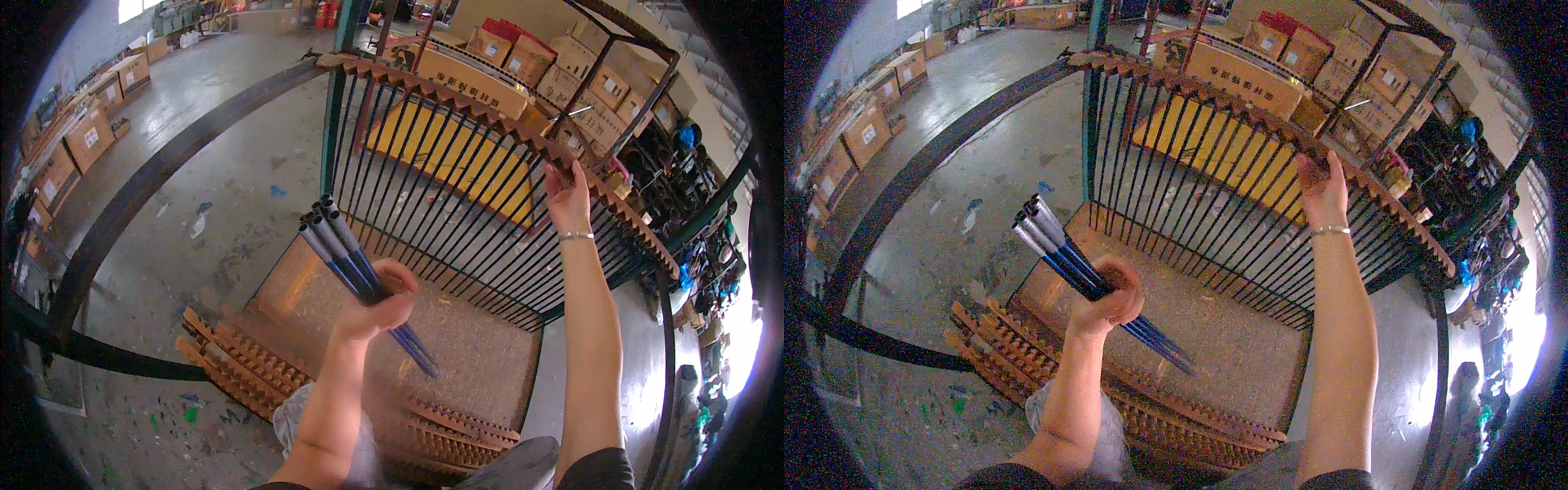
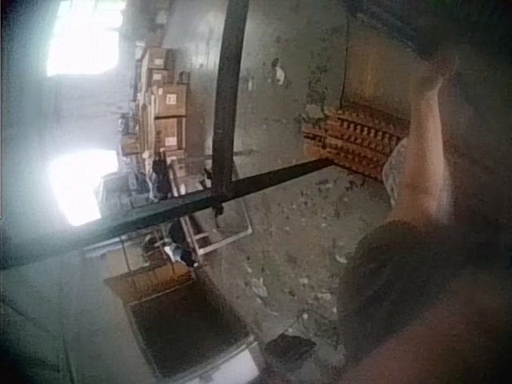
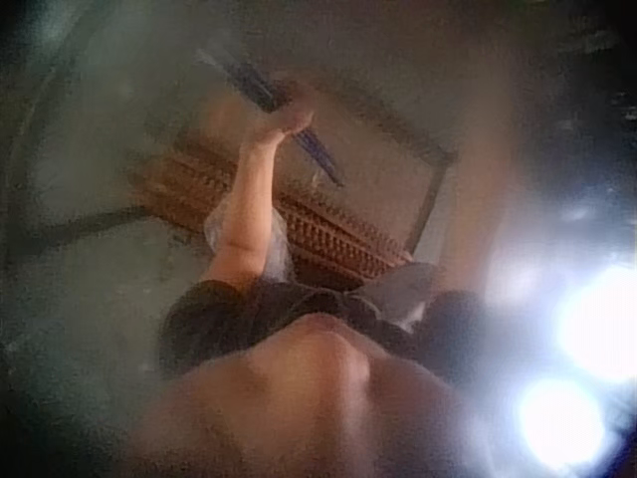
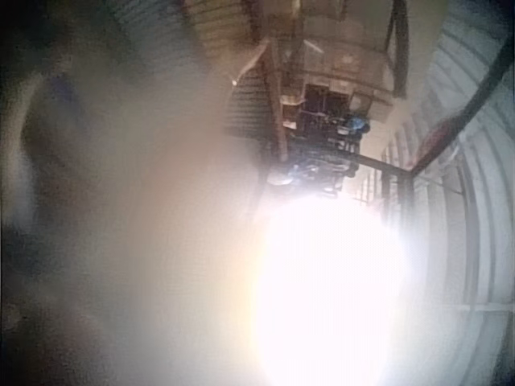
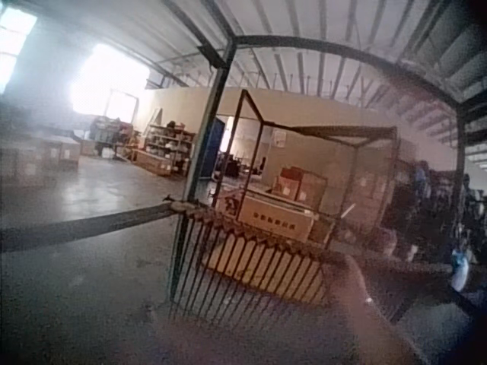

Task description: The person gathers dark-colored rods from a vertical rack, aligns them into bundles, and places them on a metal stand. They then secure the bundles with white straps and stack the finished bundles on the floor.

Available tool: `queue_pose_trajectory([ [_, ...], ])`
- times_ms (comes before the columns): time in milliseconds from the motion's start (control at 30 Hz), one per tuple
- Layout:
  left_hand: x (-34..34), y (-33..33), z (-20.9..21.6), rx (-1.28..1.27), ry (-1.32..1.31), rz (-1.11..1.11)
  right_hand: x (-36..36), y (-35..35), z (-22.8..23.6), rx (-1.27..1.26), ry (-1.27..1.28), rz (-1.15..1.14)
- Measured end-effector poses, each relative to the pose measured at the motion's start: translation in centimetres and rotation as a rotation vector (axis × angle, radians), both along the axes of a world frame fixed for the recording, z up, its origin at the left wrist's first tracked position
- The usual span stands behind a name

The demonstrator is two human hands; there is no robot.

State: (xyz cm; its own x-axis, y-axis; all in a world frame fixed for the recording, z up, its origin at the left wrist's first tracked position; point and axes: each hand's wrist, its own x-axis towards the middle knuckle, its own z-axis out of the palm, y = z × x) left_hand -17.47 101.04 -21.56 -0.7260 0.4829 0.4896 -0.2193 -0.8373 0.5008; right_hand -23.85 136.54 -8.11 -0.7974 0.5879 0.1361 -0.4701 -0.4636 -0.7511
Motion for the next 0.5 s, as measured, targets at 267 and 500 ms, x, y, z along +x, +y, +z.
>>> queue_pose_trajectory([
  [267,0.4,0.2,0.6,-0.097,0.093,-0.082,6.3,-0.6,-1.1,0.241,0.203,-0.086],
  [500,1.5,-1.6,2.4,0.004,0.109,-0.109,13.1,-7.5,-7.6,0.31,0.175,-0.154],
])
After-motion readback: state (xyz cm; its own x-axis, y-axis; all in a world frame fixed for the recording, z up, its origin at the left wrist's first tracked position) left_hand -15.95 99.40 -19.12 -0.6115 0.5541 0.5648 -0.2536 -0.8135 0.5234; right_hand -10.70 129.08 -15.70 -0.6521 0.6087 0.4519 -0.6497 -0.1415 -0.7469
